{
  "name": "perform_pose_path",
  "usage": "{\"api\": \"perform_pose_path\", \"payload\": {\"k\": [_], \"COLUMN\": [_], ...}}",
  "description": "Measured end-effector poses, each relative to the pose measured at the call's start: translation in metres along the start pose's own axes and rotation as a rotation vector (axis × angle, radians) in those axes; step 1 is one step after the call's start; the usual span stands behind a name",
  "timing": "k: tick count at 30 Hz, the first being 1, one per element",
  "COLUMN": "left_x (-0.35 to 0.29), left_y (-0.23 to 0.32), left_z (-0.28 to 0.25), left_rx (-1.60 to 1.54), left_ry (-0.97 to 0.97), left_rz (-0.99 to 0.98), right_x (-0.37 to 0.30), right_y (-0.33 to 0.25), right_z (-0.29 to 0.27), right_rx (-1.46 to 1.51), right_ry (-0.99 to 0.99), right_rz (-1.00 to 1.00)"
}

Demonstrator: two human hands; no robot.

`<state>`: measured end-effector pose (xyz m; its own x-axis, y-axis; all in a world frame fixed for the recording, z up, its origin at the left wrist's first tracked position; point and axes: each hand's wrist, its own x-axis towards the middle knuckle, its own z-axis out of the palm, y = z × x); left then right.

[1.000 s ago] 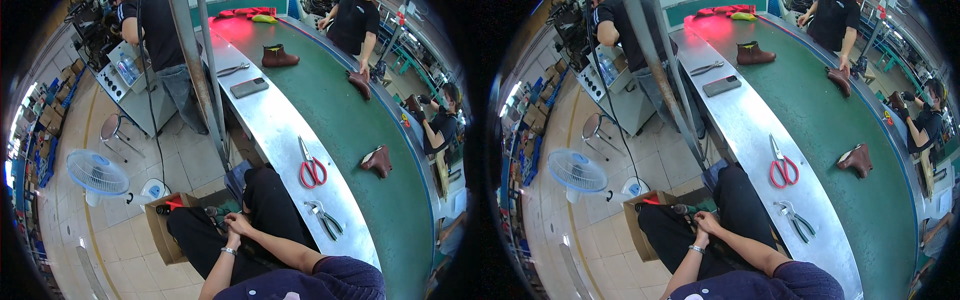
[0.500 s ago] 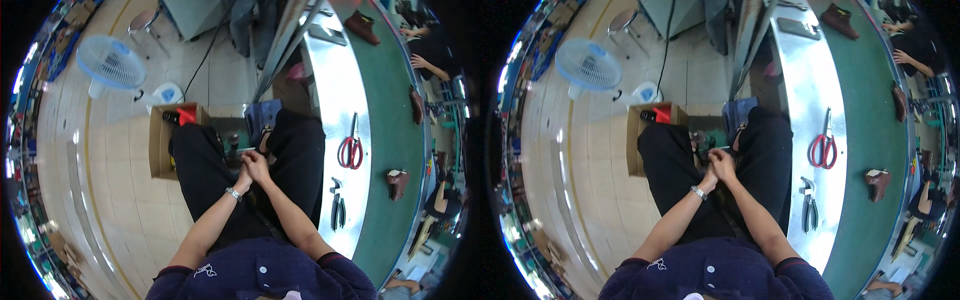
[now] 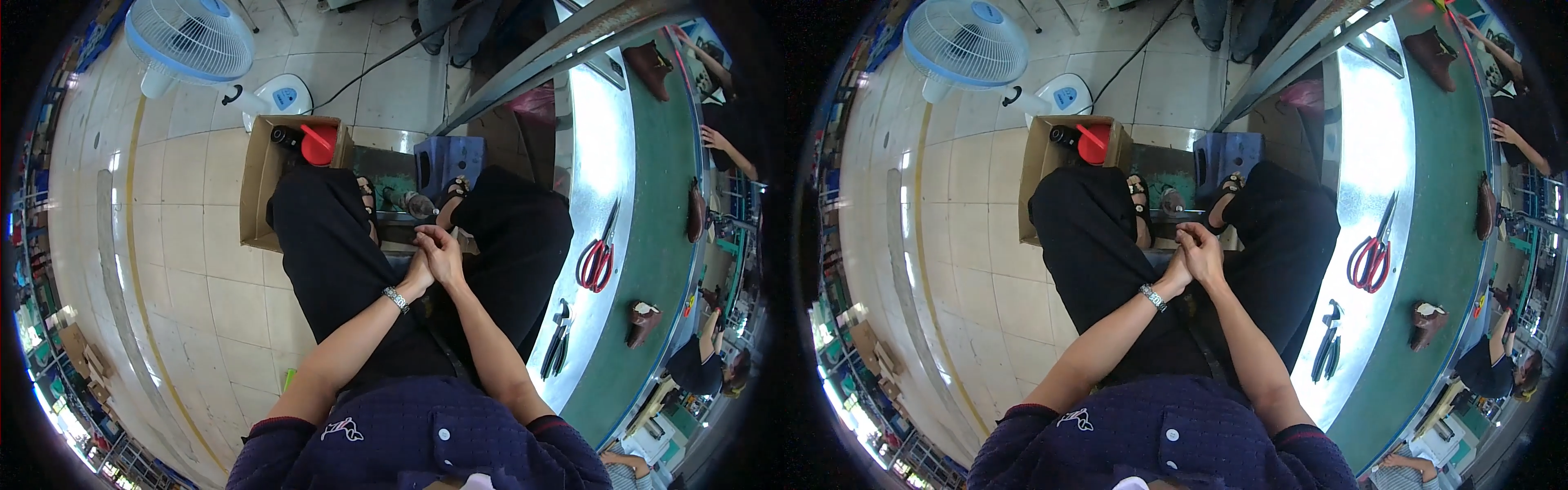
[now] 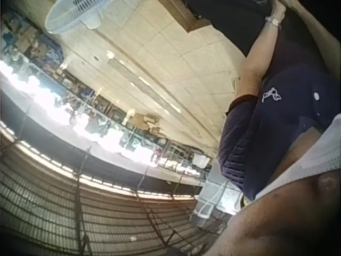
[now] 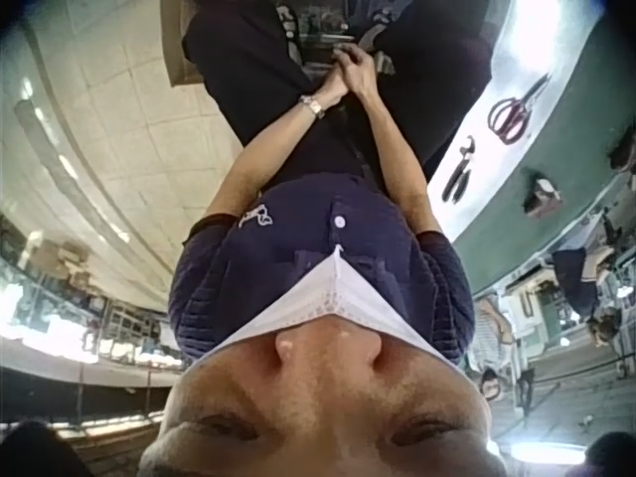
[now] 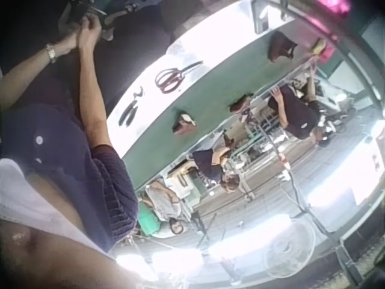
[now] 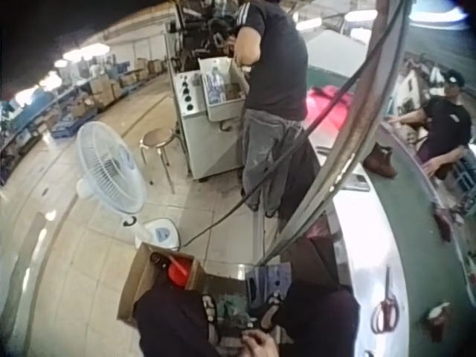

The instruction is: Trimming excess material and lasting a shoe upper using pliers and scissors.

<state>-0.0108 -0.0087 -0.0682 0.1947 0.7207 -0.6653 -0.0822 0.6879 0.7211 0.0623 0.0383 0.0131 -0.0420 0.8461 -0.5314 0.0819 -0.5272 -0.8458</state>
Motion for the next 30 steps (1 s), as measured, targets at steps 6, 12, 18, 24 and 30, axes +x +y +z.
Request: {"api": "perform_pose_path", "payload": {"k": [6, 12, 18, 24, 30], "left_x": [-0.008, -0.011, -0.015, -0.014, -0.026], "left_y": [0.013, 0.005, 0.003, 0.005, 0.042], "left_z": [0.001, -0.006, -0.010, -0.013, 0.004], "left_rx": [-0.036, -0.026, -0.050, -0.150, -0.176], "left_ry": [-0.014, -0.032, -0.030, -0.002, 0.022], "left_rz": [-0.030, -0.031, -0.037, -0.084, -0.046], "right_x": [-0.002, -0.002, -0.005, -0.006, -0.006], "right_y": [-0.004, -0.004, -0.012, -0.017, -0.010], "right_z": [0.001, 0.006, 0.005, 0.004, 0.005], "right_rx": [-0.064, -0.103, -0.135, -0.137, -0.159], "right_ry": [0.011, 0.021, 0.022, 0.025, 0.033], "right_rz": [0.013, -0.007, -0.061, -0.077, -0.082]}}
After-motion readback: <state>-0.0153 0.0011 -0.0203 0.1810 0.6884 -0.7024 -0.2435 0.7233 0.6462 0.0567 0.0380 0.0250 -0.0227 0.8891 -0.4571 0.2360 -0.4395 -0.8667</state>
